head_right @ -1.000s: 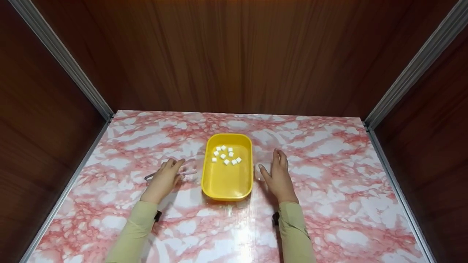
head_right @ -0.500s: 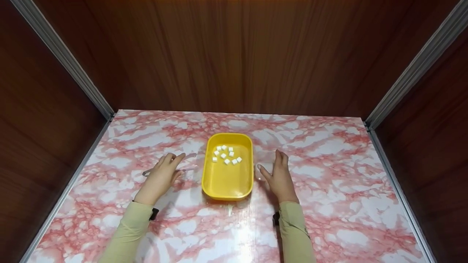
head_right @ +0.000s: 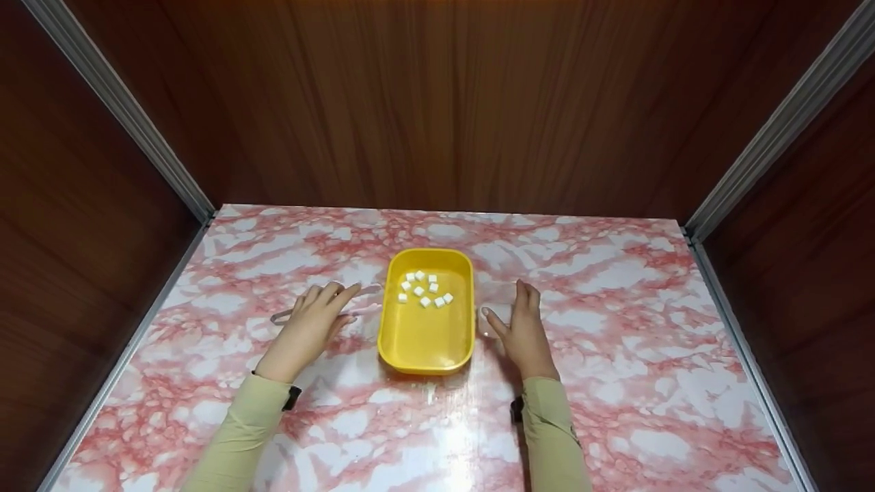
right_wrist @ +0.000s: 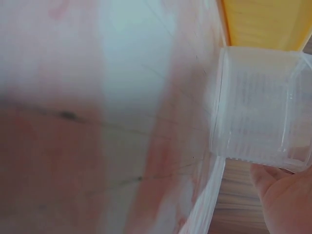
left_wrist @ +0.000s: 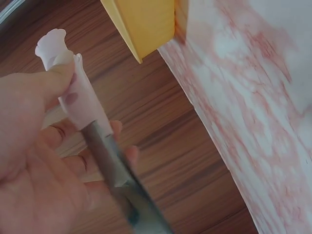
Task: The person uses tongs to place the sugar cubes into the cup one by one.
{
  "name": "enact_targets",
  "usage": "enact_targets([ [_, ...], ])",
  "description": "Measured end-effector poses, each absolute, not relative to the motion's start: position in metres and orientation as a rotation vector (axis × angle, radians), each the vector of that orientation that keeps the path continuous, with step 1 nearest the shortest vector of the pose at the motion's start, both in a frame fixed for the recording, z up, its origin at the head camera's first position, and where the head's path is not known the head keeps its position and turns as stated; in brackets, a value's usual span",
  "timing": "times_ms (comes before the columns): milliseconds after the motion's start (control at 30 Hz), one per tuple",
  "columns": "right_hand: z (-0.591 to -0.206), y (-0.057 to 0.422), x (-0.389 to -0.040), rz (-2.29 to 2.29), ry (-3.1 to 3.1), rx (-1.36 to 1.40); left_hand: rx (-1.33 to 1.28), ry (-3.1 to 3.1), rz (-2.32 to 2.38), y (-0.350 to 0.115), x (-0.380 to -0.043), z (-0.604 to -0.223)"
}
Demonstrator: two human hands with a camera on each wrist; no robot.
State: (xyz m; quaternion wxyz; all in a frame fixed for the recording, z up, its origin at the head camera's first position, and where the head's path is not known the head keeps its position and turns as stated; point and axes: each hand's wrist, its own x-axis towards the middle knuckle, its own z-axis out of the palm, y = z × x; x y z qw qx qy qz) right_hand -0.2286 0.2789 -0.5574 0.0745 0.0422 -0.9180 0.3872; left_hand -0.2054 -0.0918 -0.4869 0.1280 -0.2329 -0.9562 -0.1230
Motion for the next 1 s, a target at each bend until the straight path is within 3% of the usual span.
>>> enact_targets([
  [1000, -0.559, 0.279, -0.229, 1.128, -2.733, 0.140, -0.844, -2.679, -0.134, -0.066, -0.219, -0.476],
])
